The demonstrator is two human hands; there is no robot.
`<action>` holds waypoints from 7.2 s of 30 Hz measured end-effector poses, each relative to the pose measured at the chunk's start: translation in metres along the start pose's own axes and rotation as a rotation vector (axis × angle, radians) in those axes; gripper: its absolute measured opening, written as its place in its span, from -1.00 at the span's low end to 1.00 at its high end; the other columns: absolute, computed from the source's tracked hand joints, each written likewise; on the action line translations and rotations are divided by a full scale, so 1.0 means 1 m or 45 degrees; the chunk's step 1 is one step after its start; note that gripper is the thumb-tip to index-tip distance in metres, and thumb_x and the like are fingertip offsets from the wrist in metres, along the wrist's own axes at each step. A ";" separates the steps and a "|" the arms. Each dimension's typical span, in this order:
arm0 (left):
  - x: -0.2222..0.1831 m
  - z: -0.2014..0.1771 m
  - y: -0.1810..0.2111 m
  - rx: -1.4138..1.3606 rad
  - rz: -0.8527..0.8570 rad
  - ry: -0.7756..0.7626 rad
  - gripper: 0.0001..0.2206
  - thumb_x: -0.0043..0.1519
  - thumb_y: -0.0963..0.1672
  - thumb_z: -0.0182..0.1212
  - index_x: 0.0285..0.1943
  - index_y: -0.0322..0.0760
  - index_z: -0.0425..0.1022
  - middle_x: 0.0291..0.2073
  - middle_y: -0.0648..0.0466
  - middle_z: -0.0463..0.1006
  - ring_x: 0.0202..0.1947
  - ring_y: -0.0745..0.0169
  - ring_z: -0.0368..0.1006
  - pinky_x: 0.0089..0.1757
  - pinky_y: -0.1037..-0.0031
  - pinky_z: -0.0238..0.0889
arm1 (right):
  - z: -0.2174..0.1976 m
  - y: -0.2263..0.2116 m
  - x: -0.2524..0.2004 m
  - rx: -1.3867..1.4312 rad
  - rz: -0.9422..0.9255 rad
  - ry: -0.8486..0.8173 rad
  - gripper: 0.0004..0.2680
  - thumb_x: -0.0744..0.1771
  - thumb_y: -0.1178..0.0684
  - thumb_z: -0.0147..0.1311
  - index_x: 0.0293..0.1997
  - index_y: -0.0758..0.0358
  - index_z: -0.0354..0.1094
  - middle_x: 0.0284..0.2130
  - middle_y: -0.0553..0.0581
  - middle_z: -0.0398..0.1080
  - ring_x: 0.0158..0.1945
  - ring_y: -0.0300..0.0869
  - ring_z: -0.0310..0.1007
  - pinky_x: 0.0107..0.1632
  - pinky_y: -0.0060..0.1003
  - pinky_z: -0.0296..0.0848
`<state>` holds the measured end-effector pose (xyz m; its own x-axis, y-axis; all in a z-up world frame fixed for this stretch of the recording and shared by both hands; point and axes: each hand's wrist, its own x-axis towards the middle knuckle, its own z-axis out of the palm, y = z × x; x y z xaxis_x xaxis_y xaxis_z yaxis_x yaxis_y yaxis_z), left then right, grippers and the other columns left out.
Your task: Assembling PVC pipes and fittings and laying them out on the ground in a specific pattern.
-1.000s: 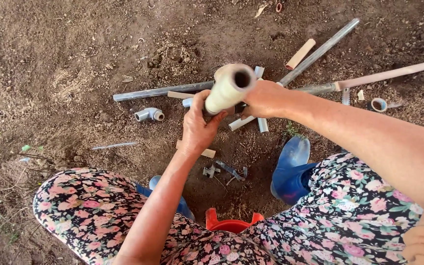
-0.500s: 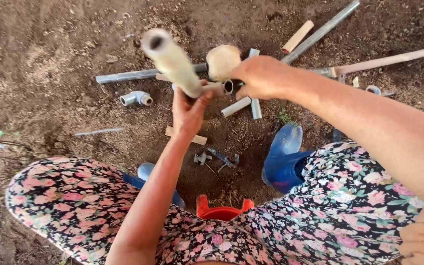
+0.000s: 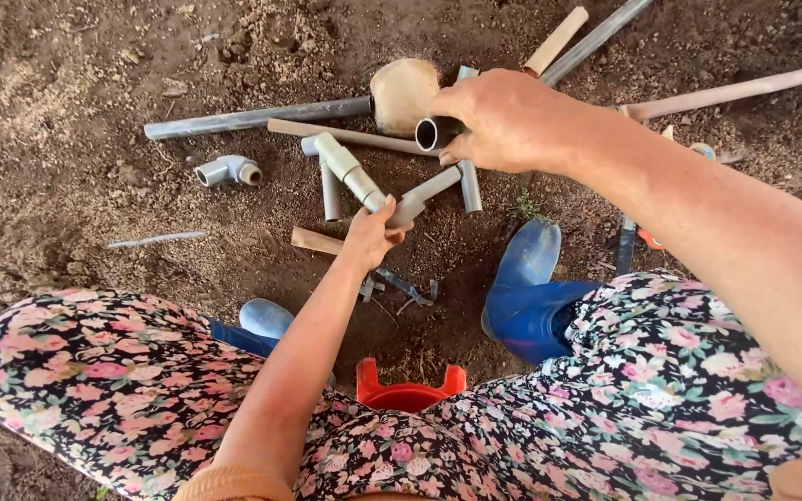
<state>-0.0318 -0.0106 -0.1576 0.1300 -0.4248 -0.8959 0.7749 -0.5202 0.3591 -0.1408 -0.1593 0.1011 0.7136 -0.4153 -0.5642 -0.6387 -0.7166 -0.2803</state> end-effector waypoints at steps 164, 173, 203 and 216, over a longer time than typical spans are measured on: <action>-0.039 -0.054 0.062 0.994 0.586 0.583 -0.45 0.08 -0.10 0.24 0.27 -0.03 0.15 0.10 0.03 0.36 0.09 0.17 0.27 0.07 0.30 0.13 | 0.002 -0.008 0.001 -0.075 0.279 -0.292 -0.79 0.34 0.09 -0.03 0.08 0.20 0.23 -0.40 0.11 0.32 -0.46 -0.21 0.20 -0.41 -0.40 0.26; -0.044 -0.057 0.075 1.247 0.542 0.686 -0.47 0.03 0.06 0.22 0.16 -0.09 0.27 -0.10 0.11 0.50 -0.18 0.32 0.44 -0.06 0.36 0.27 | 0.002 -0.011 0.003 -0.067 0.322 -0.309 -0.77 0.34 0.05 0.00 0.11 0.13 0.23 -0.43 0.10 0.34 -0.52 -0.23 0.17 -0.45 -0.42 0.22; -0.182 0.014 0.096 1.138 1.855 0.010 -0.49 -0.10 0.00 0.50 -0.02 -0.14 0.37 -0.13 -0.02 0.25 0.06 -0.16 0.29 0.03 0.07 0.22 | 0.054 0.000 0.035 -0.057 -0.138 -0.047 -0.75 0.21 0.02 0.15 -0.09 0.15 0.24 -0.30 0.26 0.43 -0.15 0.16 0.46 -0.07 0.00 0.43; -0.177 0.028 0.086 0.536 1.553 -0.122 -0.78 -0.03 -0.16 0.37 -0.29 -0.18 0.40 -0.51 0.02 0.50 -0.36 0.44 0.43 -0.28 0.51 0.32 | 0.088 0.004 0.063 -0.062 -0.221 0.288 -0.85 0.14 0.08 0.12 -0.35 0.05 0.23 -0.57 0.14 0.41 -0.32 0.07 0.49 -0.28 -0.07 0.45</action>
<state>-0.0053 -0.0007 0.0387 0.5525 -0.8295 0.0823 -0.0673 0.0540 0.9963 -0.1239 -0.1390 -0.0040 0.8607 -0.3946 -0.3217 -0.4906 -0.8118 -0.3168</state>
